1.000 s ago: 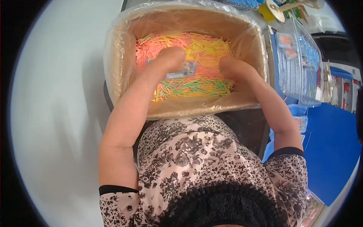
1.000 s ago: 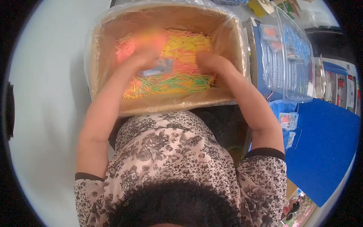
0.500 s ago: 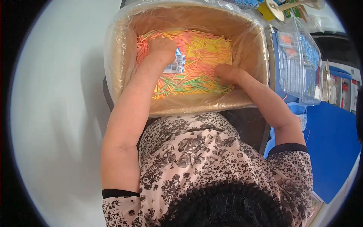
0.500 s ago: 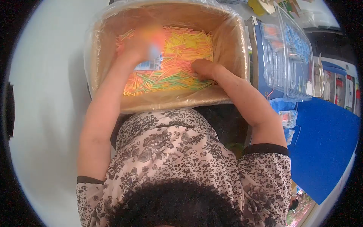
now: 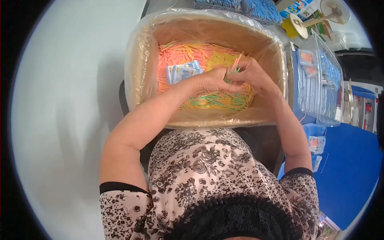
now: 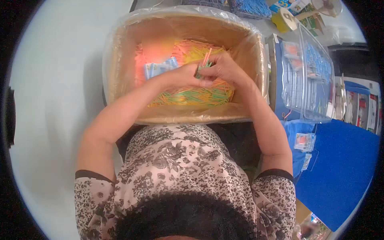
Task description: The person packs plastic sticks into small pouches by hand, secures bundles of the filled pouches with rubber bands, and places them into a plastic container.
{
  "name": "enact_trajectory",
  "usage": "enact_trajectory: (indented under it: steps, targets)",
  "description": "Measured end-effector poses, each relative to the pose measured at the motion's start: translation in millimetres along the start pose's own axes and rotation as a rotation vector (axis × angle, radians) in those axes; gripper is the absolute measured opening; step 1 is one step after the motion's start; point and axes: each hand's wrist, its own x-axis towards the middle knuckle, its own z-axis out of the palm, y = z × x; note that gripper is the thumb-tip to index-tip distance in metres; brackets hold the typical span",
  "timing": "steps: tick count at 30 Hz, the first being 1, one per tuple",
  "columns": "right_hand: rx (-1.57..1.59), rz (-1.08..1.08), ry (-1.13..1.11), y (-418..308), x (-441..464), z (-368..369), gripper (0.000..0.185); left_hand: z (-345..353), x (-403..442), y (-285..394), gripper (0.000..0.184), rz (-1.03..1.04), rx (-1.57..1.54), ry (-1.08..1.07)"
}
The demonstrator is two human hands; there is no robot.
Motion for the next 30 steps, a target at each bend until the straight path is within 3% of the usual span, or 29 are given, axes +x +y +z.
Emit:
enact_trajectory:
  steps: [1,5,8,13,14,17,18,21,24,26,29,30]
  targets:
    - [0.012,-0.005,-0.005,-1.2,1.1,0.7,0.014,-1.5,-1.9,10.5,0.049,-0.181,-0.183,-0.151]
    - [0.002,0.007,0.079,-6.1,-4.6,6.0,0.020,-6.8,2.9,16.4,0.049,-0.332,-0.012,-0.110]
    - [-0.118,-0.148,0.192,-14.6,-13.5,4.1,0.014,-9.4,1.3,19.3,0.050,-0.242,0.203,-0.059]
    - [-0.058,-0.147,0.117,-1.5,-13.0,-1.5,0.012,-4.9,2.6,4.1,0.050,-0.001,0.418,0.035]
    - [-0.047,-0.169,0.204,0.8,-12.1,-0.9,0.012,-5.9,4.3,1.2,0.050,0.000,0.416,0.036]
    - [-0.027,-0.221,0.372,0.2,-10.4,-2.7,0.014,-11.4,6.8,8.2,0.047,-0.320,0.167,-0.054]
    - [-0.110,-0.213,0.377,-1.9,-13.2,-5.5,0.015,-11.9,5.0,9.0,0.047,-0.316,0.168,-0.048]
    - [-0.274,-0.197,0.392,-4.0,-17.5,-3.7,0.018,-13.2,0.5,11.9,0.030,-0.186,-0.232,0.149]
    - [0.119,-0.225,0.363,-3.7,-8.0,24.4,0.025,-7.3,0.2,15.7,0.028,-0.122,-0.458,0.190]
    - [0.208,-0.170,0.369,-12.3,-6.0,34.8,0.025,-8.4,-3.5,15.0,0.027,-0.088,-0.568,0.221]
    - [0.385,-0.053,0.400,-18.1,-5.1,34.1,0.031,-14.9,-4.9,12.6,0.024,-0.135,-0.655,0.044]
    - [0.344,-0.082,0.289,-11.2,-3.3,24.8,0.042,-15.6,-3.7,11.6,0.024,-0.132,-0.656,0.044]
